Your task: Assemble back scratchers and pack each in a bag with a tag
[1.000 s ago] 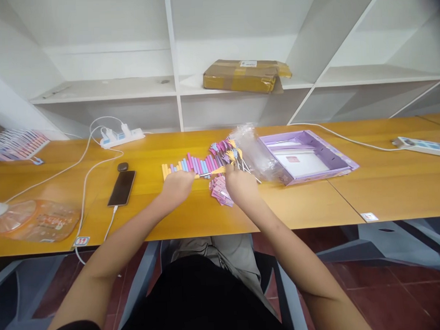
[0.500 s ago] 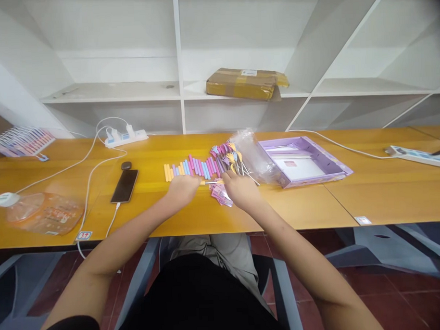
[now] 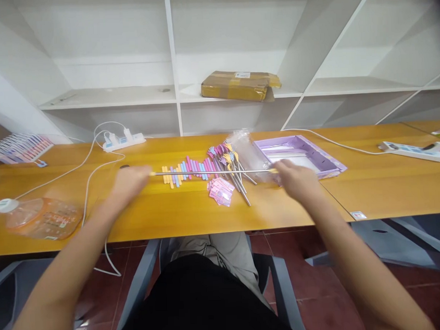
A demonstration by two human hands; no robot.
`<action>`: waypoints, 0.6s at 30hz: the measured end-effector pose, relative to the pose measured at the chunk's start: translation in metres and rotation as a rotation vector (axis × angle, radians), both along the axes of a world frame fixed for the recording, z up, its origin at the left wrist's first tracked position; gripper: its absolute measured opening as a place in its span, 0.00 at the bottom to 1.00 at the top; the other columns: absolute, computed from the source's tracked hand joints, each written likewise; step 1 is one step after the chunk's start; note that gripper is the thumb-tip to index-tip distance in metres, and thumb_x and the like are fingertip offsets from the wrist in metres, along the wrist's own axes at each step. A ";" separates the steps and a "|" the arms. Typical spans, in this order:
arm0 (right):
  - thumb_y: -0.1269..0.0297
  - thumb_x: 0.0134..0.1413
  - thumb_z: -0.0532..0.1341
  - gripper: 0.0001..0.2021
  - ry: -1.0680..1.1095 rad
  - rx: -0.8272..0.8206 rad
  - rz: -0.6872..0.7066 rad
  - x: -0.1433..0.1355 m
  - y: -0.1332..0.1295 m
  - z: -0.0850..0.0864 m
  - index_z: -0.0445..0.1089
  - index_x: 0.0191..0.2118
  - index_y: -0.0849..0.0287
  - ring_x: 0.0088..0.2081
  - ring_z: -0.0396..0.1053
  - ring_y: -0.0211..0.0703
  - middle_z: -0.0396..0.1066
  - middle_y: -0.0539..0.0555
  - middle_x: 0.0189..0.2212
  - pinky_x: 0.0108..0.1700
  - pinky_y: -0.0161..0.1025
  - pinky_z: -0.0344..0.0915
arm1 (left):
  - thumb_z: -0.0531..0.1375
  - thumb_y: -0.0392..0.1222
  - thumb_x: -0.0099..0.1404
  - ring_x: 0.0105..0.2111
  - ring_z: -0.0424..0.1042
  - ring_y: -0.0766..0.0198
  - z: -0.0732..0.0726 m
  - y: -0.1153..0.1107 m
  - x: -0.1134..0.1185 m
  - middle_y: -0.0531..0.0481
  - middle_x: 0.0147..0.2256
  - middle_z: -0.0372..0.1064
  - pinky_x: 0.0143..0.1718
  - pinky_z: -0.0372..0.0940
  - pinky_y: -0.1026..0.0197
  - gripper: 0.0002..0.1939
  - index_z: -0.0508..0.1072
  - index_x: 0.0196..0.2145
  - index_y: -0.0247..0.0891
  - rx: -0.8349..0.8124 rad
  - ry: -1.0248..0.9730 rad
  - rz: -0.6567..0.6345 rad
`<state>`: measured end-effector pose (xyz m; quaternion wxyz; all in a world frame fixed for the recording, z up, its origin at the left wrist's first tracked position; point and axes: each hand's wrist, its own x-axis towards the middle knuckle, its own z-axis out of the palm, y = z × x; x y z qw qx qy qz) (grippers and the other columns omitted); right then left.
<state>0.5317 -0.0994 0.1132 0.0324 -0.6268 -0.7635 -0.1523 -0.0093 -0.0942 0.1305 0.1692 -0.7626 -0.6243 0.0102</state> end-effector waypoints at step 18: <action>0.64 0.76 0.56 0.18 0.250 -0.071 -0.342 0.064 0.000 -0.014 0.72 0.63 0.62 0.47 0.75 0.61 0.79 0.74 0.51 0.42 0.47 0.56 | 0.52 0.41 0.76 0.41 0.82 0.40 -0.008 -0.020 -0.051 0.35 0.38 0.81 0.33 0.60 0.54 0.16 0.79 0.40 0.38 -0.129 0.096 0.052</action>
